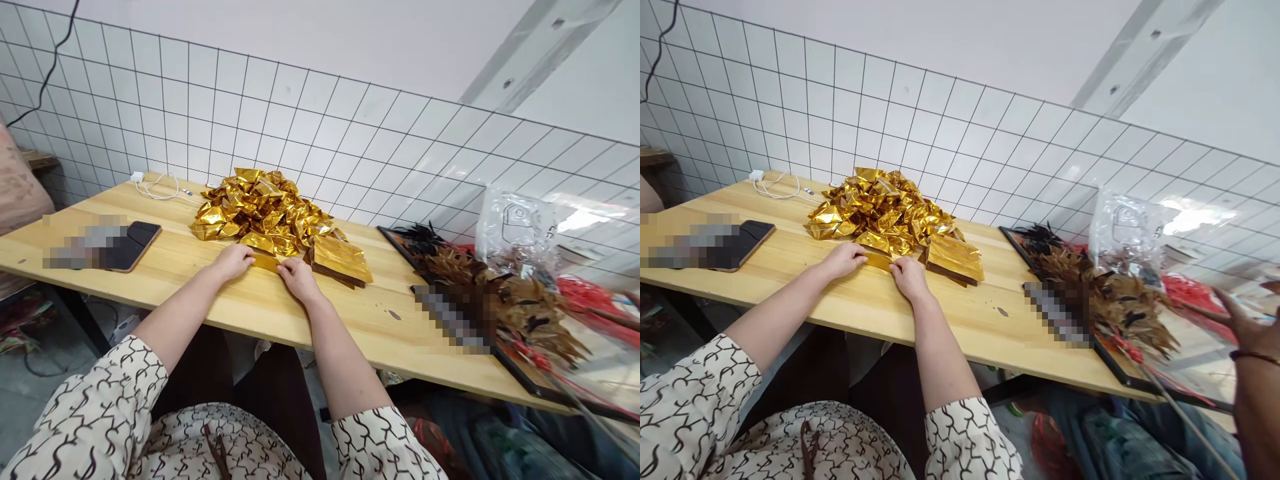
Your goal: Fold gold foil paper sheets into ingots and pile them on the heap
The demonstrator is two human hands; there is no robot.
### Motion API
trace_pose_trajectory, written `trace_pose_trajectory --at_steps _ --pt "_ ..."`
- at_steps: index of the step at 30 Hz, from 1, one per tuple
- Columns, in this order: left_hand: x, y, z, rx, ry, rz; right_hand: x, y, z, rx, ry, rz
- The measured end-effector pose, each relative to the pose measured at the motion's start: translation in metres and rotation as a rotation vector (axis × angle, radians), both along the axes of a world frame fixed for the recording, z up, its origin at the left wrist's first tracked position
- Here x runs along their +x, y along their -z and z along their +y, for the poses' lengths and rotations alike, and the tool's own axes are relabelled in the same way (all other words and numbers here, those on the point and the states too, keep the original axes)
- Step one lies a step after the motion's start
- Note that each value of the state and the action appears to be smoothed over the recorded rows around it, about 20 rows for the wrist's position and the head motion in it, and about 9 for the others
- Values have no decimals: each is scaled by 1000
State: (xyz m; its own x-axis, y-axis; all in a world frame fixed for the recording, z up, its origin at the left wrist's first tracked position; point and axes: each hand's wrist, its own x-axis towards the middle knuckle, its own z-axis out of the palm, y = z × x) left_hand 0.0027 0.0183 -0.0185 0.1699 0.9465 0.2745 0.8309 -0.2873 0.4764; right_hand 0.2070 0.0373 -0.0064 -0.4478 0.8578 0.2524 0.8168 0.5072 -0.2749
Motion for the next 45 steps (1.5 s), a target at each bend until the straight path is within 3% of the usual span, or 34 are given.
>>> trace_pose_trajectory --at_steps 7,13,15,18,23,29,45 --pt "-7 10 11 -8 -184 -21 -7 -5 -3 -53 193 -59" --pt "-8 8 10 -27 -242 24 -9 -6 -2 -79 291 -67" --pt "-4 6 7 28 -203 63 -10 -5 -2 -76 296 -55" --pt "3 3 2 97 -32 125 -11 -5 -4 -54 274 -55" --pt "11 0 -4 56 170 214 -16 -7 -13 41 105 -154" --pt "16 -2 -9 85 185 309 -24 -12 -24 -16 2 -291" --pt "10 -12 -16 10 88 352 -15 -23 -28 -56 93 -379"
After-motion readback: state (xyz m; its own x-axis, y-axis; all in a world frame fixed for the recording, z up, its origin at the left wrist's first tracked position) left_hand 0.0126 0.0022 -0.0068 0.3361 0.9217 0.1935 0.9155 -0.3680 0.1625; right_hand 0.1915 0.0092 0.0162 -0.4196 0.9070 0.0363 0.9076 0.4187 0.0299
